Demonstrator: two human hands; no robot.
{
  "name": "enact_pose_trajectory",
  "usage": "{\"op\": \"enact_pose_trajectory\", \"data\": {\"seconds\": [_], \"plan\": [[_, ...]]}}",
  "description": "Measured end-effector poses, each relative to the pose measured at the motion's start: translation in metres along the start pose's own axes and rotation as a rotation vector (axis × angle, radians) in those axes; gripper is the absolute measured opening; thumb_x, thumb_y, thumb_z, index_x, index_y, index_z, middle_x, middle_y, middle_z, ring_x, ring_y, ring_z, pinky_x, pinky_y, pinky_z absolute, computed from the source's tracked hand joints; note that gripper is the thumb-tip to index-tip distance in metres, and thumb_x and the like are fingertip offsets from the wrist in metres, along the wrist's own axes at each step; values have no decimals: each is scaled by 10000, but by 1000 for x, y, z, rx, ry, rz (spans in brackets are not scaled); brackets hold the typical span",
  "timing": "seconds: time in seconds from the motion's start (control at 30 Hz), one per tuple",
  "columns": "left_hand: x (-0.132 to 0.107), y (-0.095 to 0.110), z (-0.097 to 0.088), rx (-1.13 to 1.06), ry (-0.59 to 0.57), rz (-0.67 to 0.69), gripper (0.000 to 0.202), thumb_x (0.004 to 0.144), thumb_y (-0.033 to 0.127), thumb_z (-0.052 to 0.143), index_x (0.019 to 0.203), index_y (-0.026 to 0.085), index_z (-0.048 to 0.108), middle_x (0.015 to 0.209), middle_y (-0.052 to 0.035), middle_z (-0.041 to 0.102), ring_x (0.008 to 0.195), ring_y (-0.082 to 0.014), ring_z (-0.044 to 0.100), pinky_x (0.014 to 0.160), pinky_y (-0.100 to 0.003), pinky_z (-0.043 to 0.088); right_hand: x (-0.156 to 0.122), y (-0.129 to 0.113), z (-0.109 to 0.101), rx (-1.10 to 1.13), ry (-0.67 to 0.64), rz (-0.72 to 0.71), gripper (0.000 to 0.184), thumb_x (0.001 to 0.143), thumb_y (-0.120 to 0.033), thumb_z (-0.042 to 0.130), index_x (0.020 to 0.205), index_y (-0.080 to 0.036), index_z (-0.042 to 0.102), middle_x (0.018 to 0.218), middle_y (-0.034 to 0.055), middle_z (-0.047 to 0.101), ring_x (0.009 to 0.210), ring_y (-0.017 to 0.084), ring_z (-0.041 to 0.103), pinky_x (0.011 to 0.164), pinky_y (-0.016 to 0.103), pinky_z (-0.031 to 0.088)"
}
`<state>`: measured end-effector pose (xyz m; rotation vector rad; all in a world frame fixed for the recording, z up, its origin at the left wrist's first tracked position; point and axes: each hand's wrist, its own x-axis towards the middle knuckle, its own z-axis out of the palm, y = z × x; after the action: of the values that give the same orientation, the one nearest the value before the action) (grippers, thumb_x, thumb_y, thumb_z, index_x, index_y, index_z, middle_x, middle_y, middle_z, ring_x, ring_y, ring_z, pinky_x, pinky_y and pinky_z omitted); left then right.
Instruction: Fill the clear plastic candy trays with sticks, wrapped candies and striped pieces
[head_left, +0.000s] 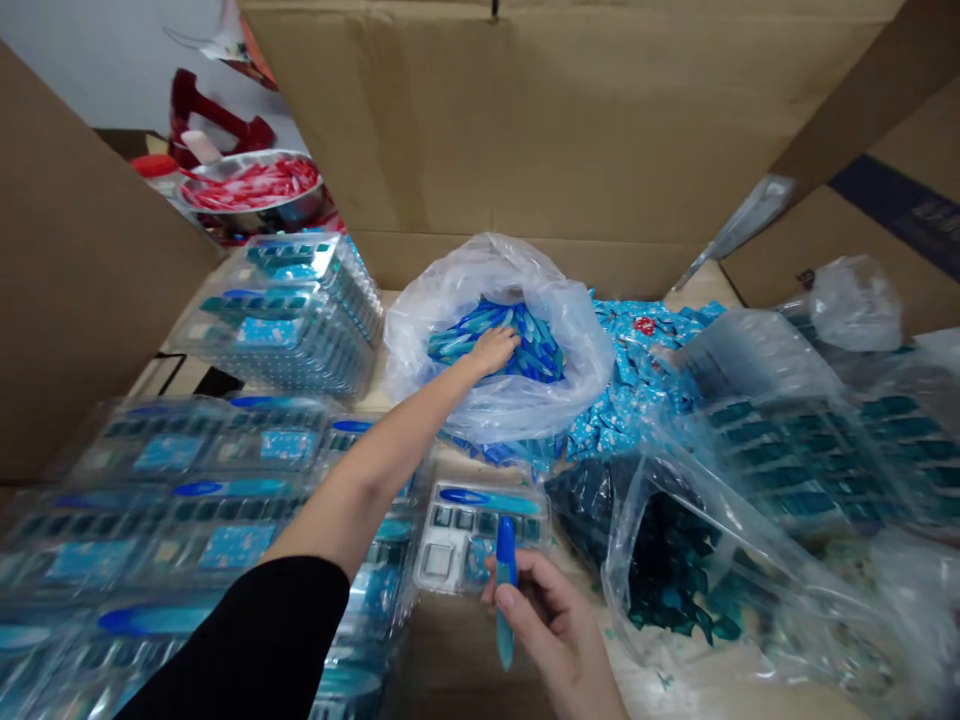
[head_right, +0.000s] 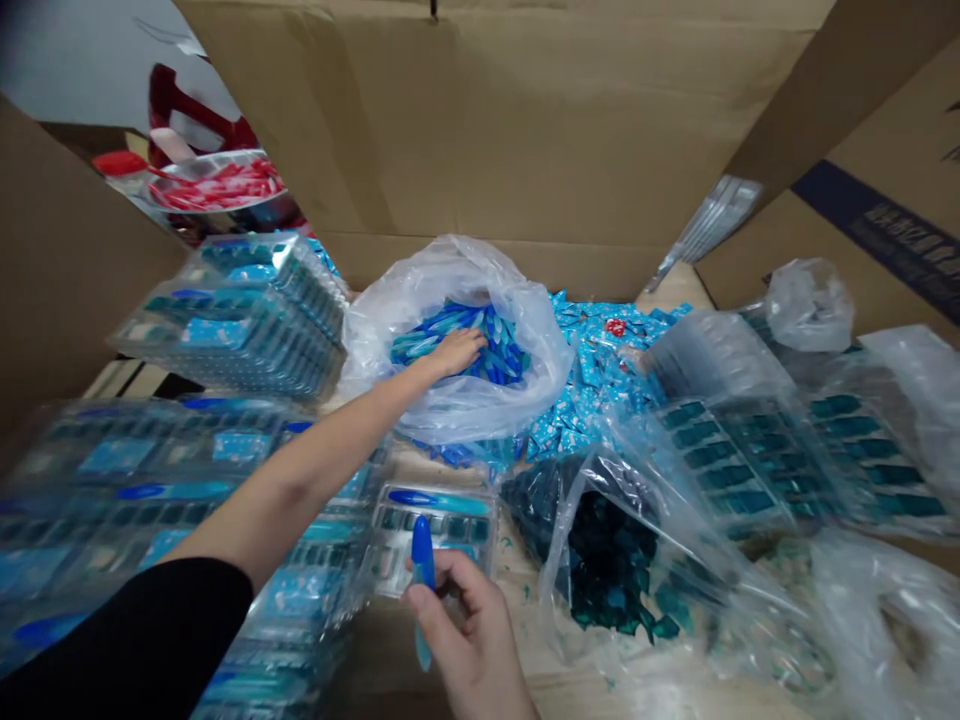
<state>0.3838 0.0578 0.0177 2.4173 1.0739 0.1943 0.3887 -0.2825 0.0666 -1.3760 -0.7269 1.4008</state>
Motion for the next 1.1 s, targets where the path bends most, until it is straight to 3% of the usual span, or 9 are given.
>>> {"op": "enact_pose_trajectory", "data": {"seconds": [0.13, 0.27, 0.4, 0.6, 0.7, 0.8, 0.87, 0.97, 1.1], "plan": [[-5, -2, -9, -133, -20, 34, 271, 939, 324, 631, 1147, 150, 631, 1207, -92, 639, 1083, -234, 631, 935, -461, 538, 3, 1, -4, 12, -7, 0, 429, 883, -621, 661, 924, -200, 735, 797, 36, 642, 778, 183, 586, 726, 253, 450], [-34, -2, -35, -329, 35, 29, 216, 932, 228, 596, 1121, 124, 600, 935, -47, 673, 787, -161, 664, 740, -330, 560, 9, -2, -10, 52, -3, -76, 363, 950, -545, 612, 1049, -216, 725, 697, 6, 637, 612, 146, 582, 621, 241, 474], [-98, 14, -71, -514, 72, 70, 230, 893, 244, 586, 1102, 151, 605, 699, 20, 616, 616, -120, 621, 629, -249, 514, 14, -15, -14, -12, 329, -275, 281, 878, -476, 729, 1069, -271, 751, 751, 0, 682, 659, 162, 608, 616, 239, 493], [-198, 37, -106, -935, 78, 153, 168, 872, 333, 643, 912, 171, 666, 641, 24, 643, 615, -110, 621, 669, -240, 491, 27, -41, -3, -160, 386, -492, 156, 943, -410, 671, 1046, -327, 754, 1020, 7, 684, 984, 195, 613, 901, 291, 478], [-225, 39, -107, -1082, 3, 90, 163, 864, 320, 667, 936, 173, 662, 672, 19, 672, 622, -114, 644, 655, -239, 491, 34, -46, 13, -114, 199, -413, 229, 946, -475, 650, 1061, -301, 744, 1073, 37, 703, 990, 224, 640, 918, 344, 500], [-245, 39, -100, -1175, 10, 16, 123, 839, 276, 689, 862, 166, 639, 702, 7, 668, 658, -119, 644, 663, -243, 500, 35, -43, 29, -39, -119, -222, 297, 912, -521, 676, 1034, -257, 735, 850, 48, 716, 688, 196, 635, 654, 300, 545], [-260, 37, -91, -1271, 66, -55, 162, 805, 274, 719, 797, 171, 595, 688, 13, 642, 637, -110, 616, 643, -239, 496, 33, -38, 36, -37, -232, -95, 309, 874, -513, 726, 1017, -238, 725, 759, 43, 692, 567, 160, 569, 503, 237, 471], [-286, 30, -76, -1478, 120, -151, 242, 743, 279, 772, 857, 191, 578, 737, 23, 628, 621, -107, 595, 604, -244, 490, 35, -27, 44, -52, -310, 61, 320, 832, -512, 769, 976, -230, 723, 716, 41, 664, 569, 148, 556, 501, 210, 450], [-327, 19, -60, -1576, 186, -228, 307, 689, 307, 818, 889, 192, 616, 813, 6, 654, 662, -113, 616, 652, -269, 525, 43, -13, 57, -107, -534, 197, 346, 861, -557, 708, 910, -216, 739, 661, 56, 647, 553, 165, 553, 497, 229, 461]]}}
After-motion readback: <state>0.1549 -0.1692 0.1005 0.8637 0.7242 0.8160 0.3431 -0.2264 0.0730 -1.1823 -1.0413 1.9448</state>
